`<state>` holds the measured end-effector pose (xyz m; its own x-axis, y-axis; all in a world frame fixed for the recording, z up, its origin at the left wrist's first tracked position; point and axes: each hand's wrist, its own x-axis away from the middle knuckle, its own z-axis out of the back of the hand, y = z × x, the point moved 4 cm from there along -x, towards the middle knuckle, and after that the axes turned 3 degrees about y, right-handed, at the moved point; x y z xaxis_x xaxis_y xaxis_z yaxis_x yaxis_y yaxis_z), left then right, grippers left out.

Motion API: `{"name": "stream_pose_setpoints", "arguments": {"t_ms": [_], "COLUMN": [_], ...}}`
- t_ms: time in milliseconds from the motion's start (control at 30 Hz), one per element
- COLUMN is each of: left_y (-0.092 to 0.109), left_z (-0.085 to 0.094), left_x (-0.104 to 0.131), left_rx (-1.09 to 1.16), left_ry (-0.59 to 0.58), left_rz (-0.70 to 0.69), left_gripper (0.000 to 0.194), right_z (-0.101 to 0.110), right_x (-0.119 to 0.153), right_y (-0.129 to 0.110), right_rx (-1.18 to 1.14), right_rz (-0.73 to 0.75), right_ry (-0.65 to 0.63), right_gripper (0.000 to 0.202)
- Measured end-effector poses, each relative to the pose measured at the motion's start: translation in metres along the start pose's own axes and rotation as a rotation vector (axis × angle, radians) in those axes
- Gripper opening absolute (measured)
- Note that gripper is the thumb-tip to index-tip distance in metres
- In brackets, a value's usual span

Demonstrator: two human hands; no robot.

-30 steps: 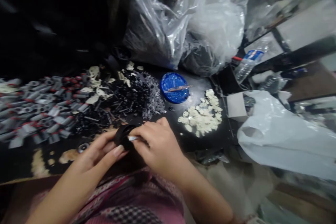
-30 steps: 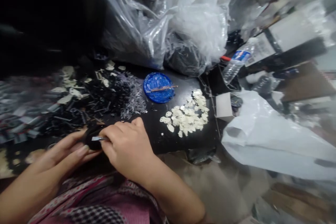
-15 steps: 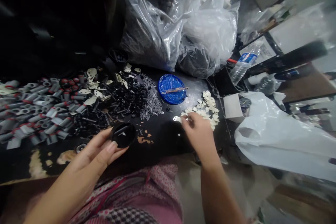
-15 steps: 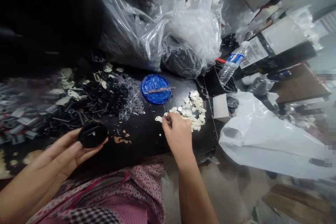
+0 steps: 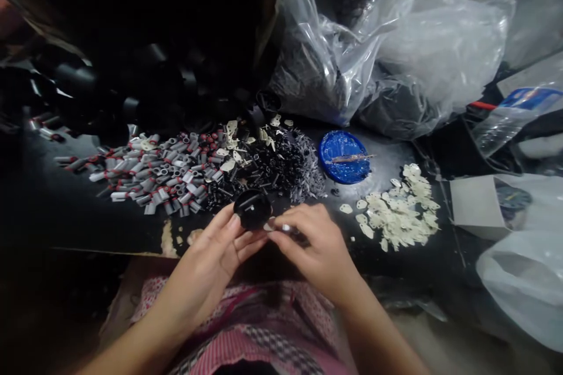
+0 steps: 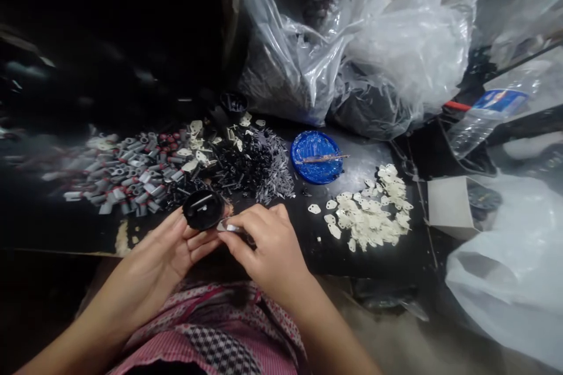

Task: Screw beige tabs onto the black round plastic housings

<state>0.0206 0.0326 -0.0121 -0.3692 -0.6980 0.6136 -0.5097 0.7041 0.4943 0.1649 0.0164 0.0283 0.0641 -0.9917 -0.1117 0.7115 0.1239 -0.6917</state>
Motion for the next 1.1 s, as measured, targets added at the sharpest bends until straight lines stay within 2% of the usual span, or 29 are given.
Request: {"name": "stream_pose_setpoints", "arguments": {"t_ms": [167, 433, 967, 1100], "left_y": [-0.002, -0.010, -0.013, -0.015], "left_z": [0.005, 0.008, 0.006, 0.009], "left_x": [-0.003, -0.004, -0.002, -0.003], "left_rx": [-0.003, -0.056, -0.144, -0.158], "left_ry": [0.092, -0.001, -0.106, -0.118], "left_rz": [0.016, -0.039, -0.038, -0.043], "left_gripper": [0.022, 0.014, 0.016, 0.017], "right_z": [0.003, -0.001, 0.003, 0.000], "right_x": [0.004, 0.000, 0.006, 0.006], "right_y": [-0.008, -0.013, -0.014, -0.012], "right_rx": [0.085, 0.175, 0.138, 0.153], "right_rz": [0.191, 0.286, 0.244, 0.216], "right_ry": [0.051, 0.147, 0.189, 0.145], "right_gripper": [0.009, 0.008, 0.007, 0.006]}}
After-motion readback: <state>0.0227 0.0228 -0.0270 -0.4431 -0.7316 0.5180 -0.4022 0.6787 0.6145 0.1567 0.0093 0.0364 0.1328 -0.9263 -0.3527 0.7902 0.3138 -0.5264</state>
